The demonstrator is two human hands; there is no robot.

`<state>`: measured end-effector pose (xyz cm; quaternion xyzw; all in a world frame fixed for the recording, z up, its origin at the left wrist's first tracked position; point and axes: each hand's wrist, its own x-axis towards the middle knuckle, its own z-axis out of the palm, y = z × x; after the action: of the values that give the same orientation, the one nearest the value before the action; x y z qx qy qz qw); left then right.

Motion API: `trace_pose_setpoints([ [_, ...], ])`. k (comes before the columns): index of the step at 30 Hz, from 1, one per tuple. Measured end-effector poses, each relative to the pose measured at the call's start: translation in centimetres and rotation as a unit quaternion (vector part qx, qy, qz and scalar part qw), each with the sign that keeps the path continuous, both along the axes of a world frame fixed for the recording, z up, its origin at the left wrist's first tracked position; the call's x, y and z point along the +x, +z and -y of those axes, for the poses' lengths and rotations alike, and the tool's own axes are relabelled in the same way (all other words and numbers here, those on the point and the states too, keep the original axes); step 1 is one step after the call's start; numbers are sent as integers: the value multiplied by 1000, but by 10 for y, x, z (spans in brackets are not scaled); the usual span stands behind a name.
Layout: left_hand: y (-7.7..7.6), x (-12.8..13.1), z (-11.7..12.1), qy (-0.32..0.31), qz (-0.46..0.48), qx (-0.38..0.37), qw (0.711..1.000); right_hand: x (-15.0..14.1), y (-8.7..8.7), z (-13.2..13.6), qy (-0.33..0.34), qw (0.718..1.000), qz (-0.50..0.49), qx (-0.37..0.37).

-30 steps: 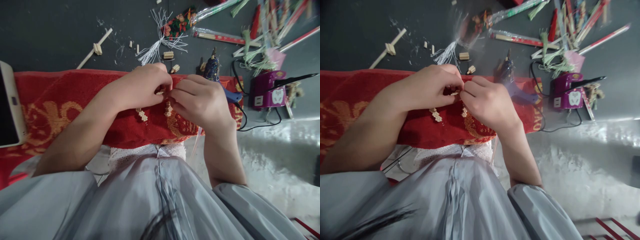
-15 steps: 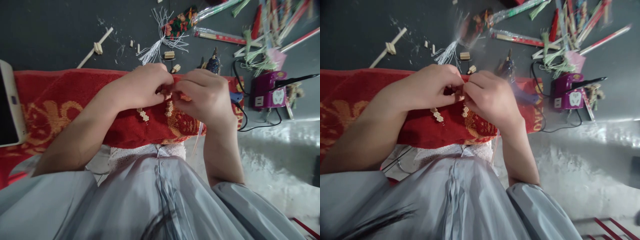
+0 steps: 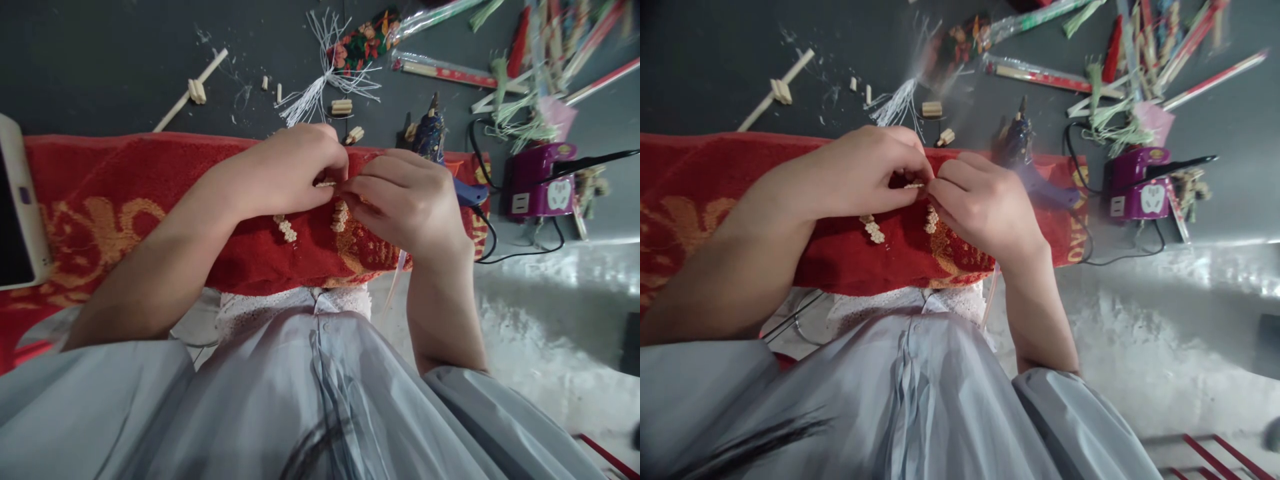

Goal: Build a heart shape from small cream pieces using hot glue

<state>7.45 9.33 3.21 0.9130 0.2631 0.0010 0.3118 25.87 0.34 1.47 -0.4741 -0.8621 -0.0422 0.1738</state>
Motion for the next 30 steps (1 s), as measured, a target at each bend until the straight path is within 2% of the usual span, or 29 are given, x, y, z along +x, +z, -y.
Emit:
trace_pose_setpoints([
  [4,2,0,1,-6,-7,3,1000,-4,3,-1,-8,998,62,-6],
  [8,1,0,2,-16,9,8,1000,-7,6,-3,-4,997,78,-12],
  [13,1,1,2,-24,-12,26,999,-7,5,-10,-1,997,65,-37],
  [19,2,2,2,-11,-15,2,1000,7,2,-12,26,999,1,20],
  [23,1,2,2,10,14,-26,1000,10,3,-7,30,998,-42,23],
  [26,1,2,2,11,20,-28,999,5,3,-4,35,999,-25,3],
  [30,2,2,2,4,5,-8,1000,-3,2,-2,-6,999,19,-25],
])
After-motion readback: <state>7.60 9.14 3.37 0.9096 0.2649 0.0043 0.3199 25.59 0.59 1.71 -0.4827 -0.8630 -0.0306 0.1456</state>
